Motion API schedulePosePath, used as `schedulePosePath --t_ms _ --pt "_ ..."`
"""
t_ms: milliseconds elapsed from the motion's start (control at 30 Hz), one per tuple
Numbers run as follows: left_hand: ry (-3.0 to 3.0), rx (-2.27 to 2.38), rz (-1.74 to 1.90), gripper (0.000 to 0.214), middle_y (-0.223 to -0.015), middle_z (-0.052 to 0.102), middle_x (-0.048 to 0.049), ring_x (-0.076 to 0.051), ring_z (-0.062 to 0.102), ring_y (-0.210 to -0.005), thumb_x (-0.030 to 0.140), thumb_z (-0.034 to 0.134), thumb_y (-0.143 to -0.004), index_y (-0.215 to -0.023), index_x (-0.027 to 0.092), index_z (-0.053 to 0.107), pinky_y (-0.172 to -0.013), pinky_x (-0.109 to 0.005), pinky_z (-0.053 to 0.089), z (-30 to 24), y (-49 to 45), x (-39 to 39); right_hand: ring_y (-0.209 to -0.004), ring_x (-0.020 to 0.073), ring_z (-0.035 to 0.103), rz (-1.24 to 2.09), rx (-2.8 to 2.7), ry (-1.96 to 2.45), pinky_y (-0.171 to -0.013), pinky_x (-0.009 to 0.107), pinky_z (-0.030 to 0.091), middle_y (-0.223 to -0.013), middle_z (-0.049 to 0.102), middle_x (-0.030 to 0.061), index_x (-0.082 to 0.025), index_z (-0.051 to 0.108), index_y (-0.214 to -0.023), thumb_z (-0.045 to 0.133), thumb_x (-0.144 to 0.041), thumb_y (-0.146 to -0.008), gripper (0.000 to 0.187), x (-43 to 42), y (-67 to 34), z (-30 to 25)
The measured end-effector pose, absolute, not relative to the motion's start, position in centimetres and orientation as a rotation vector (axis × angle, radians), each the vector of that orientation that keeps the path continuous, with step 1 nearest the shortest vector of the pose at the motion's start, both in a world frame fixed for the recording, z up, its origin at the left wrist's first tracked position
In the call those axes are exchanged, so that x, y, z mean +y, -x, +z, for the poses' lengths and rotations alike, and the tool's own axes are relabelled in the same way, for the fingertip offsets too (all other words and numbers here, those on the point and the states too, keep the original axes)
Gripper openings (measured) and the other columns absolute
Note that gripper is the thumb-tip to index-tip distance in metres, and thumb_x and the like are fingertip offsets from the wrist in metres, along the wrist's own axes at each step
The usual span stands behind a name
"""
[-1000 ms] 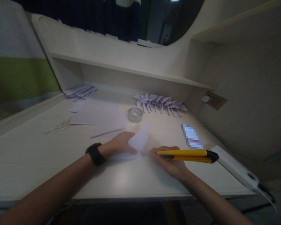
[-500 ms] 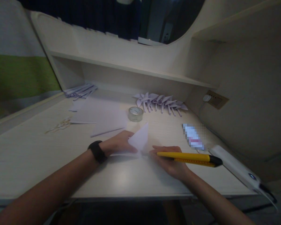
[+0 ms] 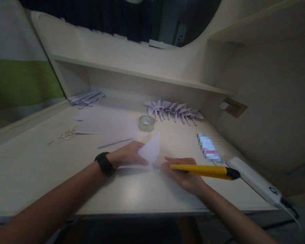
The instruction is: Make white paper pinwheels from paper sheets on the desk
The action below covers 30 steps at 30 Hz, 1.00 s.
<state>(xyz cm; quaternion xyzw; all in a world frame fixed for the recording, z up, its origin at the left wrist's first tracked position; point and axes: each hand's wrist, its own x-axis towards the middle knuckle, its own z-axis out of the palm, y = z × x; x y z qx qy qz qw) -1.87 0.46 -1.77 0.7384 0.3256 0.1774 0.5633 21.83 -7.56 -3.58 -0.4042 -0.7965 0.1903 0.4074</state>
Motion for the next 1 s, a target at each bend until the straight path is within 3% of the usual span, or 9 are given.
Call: schedulePosePath --t_ms 500,800,1000 --pt "-1.732 0.767 0.437 0.031 -0.093 0.070 -0.0079 -0.022 0.063 -0.081 0.022 0.072 -0.062 -0.092 0.012 0.068 -0.070 -0.031 0.047 -1.8 2.0 0.6 -0.090 0.0230 0.069 0.488 -2.010 1.021 -0.091 0.041 0.054 -0.087 0.074 0.0033 -0.023 0.072 -0.089 0.063 -0.022 -0.080 0.013 -7.6 -22.0 -3.8" --pt "-1.797 0.751 0.469 0.029 -0.088 0.070 -0.0063 -0.021 0.062 -0.076 0.024 0.071 -0.064 -0.090 0.012 0.069 -0.065 -0.027 0.044 -2.7 2.0 0.6 -0.077 0.0229 0.071 0.385 -1.859 1.068 -0.073 0.035 0.060 -0.080 0.074 0.0057 -0.021 0.072 -0.080 0.068 -0.022 -0.076 0.006 -7.5 -21.5 -4.9" --pt "-1.711 0.768 0.480 0.032 -0.089 0.071 -0.0081 -0.021 0.063 -0.075 0.026 0.071 -0.064 -0.092 0.011 0.067 -0.062 -0.027 0.044 -2.9 2.0 0.5 -0.078 0.0240 0.071 0.392 -1.874 1.090 -0.073 0.037 0.060 -0.082 0.074 0.0066 -0.022 0.073 -0.083 0.068 -0.022 -0.076 0.008 -7.7 -21.5 -4.8"
